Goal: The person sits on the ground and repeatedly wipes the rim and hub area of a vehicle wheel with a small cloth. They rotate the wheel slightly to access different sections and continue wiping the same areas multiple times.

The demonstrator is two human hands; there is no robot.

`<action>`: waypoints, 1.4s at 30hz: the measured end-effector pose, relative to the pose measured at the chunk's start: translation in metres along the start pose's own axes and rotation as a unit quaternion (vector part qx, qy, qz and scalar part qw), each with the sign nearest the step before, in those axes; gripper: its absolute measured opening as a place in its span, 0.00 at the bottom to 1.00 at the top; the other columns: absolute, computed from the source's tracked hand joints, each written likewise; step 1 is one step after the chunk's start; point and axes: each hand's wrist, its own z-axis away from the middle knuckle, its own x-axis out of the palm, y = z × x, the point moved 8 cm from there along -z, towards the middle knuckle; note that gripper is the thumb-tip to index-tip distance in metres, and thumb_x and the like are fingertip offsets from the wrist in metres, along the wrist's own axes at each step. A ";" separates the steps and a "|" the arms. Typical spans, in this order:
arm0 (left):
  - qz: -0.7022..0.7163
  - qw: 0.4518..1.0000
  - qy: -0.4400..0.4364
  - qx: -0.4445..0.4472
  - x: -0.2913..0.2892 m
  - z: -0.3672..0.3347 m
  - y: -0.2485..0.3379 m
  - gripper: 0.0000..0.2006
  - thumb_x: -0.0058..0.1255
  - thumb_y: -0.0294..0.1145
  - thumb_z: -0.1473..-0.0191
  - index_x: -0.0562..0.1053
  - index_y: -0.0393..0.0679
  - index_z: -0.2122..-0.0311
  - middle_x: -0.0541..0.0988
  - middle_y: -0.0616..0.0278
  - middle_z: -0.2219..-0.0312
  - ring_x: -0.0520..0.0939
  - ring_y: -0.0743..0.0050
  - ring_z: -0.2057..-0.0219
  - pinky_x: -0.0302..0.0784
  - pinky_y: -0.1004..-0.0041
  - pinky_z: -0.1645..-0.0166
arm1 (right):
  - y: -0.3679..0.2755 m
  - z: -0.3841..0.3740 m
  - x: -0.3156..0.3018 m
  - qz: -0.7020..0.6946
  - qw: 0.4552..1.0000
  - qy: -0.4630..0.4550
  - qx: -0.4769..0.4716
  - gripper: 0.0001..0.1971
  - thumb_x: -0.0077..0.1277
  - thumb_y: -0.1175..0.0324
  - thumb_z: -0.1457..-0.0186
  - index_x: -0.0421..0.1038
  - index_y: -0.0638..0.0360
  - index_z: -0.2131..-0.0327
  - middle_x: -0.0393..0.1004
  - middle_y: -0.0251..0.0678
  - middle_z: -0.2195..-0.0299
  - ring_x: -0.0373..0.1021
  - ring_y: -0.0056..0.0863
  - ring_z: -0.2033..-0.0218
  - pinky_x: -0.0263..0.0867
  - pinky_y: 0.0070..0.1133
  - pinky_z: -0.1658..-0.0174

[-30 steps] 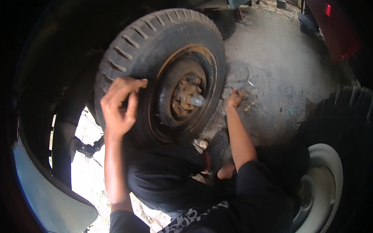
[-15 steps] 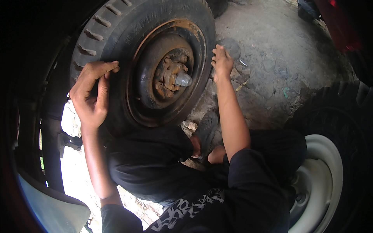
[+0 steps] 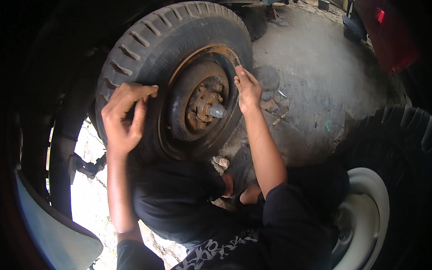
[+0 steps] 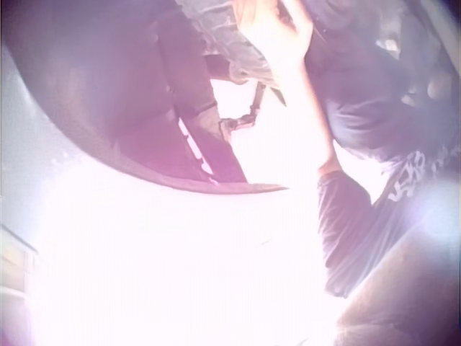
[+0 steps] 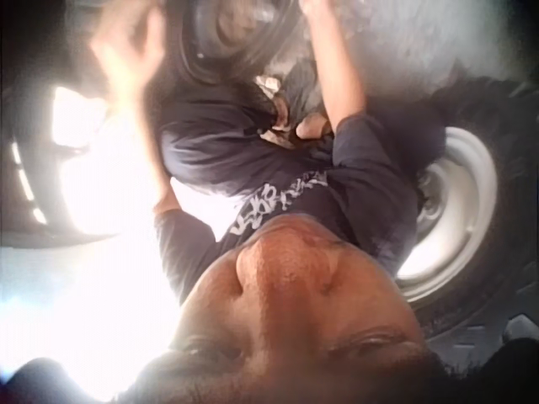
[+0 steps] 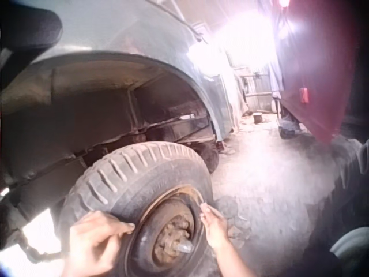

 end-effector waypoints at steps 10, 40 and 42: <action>-0.025 1.000 -0.005 0.019 0.010 -0.003 0.004 0.13 0.57 0.18 0.54 0.85 0.43 0.63 0.82 0.63 0.74 0.83 0.63 0.70 0.75 0.66 0.57 | 0.008 -0.062 0.055 -0.081 0.979 0.165 -0.084 0.15 0.56 0.76 0.32 0.74 0.80 0.48 0.79 0.53 0.48 0.80 0.40 0.51 0.80 0.29 0.41; -0.030 0.999 0.008 0.040 0.007 0.000 0.007 0.12 0.56 0.18 0.52 0.84 0.42 0.63 0.83 0.63 0.75 0.83 0.63 0.70 0.74 0.67 0.57 | 0.019 -0.027 0.096 -0.141 0.962 0.220 -0.074 0.15 0.58 0.76 0.34 0.78 0.73 0.47 0.80 0.57 0.50 0.80 0.44 0.51 0.80 0.29 0.45; -0.022 0.998 0.023 0.044 0.006 0.000 0.005 0.12 0.57 0.18 0.53 0.84 0.42 0.63 0.82 0.62 0.75 0.83 0.62 0.70 0.74 0.67 0.57 | 0.018 -0.026 0.099 -0.126 0.965 0.220 -0.061 0.14 0.58 0.77 0.34 0.78 0.74 0.48 0.81 0.56 0.52 0.81 0.43 0.55 0.81 0.29 0.47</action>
